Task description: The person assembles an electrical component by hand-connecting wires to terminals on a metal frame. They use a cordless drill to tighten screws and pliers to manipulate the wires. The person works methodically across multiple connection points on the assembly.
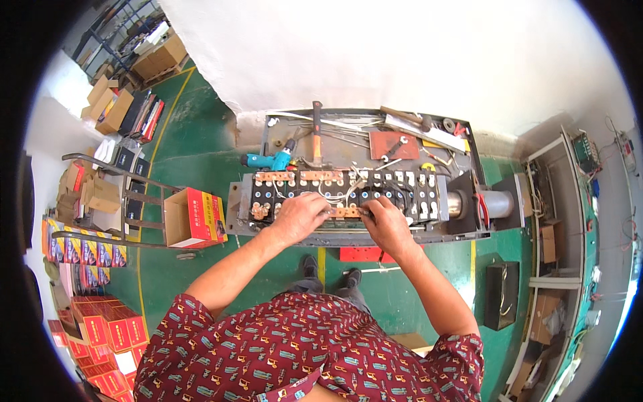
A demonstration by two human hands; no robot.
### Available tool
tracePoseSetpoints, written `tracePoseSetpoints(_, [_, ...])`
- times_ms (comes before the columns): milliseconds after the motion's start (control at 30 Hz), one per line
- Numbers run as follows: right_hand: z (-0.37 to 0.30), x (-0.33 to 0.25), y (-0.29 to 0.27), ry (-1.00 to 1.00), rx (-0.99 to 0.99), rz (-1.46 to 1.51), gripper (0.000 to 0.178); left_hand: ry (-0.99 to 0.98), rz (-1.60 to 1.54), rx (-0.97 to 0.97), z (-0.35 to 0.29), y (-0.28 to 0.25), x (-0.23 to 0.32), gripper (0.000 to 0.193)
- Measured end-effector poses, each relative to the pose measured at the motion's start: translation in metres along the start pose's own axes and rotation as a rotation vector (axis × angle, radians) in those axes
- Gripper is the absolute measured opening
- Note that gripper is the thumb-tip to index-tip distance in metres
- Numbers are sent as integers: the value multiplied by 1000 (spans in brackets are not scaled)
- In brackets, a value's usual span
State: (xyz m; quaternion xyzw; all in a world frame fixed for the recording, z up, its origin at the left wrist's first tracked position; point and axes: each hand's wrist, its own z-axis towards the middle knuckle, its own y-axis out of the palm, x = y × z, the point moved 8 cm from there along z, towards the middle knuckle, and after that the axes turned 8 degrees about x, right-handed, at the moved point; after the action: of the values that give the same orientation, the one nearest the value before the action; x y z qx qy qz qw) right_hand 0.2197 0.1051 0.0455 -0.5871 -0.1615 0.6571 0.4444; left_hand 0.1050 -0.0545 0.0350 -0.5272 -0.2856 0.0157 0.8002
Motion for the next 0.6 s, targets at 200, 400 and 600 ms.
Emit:
tracePoseSetpoints(200, [-4, 3, 3, 30, 21, 53, 27, -46, -90, 50, -6, -20, 3, 20])
tracePoseSetpoints(400, [-34, 8, -24, 173, 349, 223, 21, -335, -55, 294, 2, -127, -97, 25])
tracePoseSetpoints(600, [-132, 51, -12, 489, 502, 147, 13, -443, 141, -112, 11, -70, -270, 44])
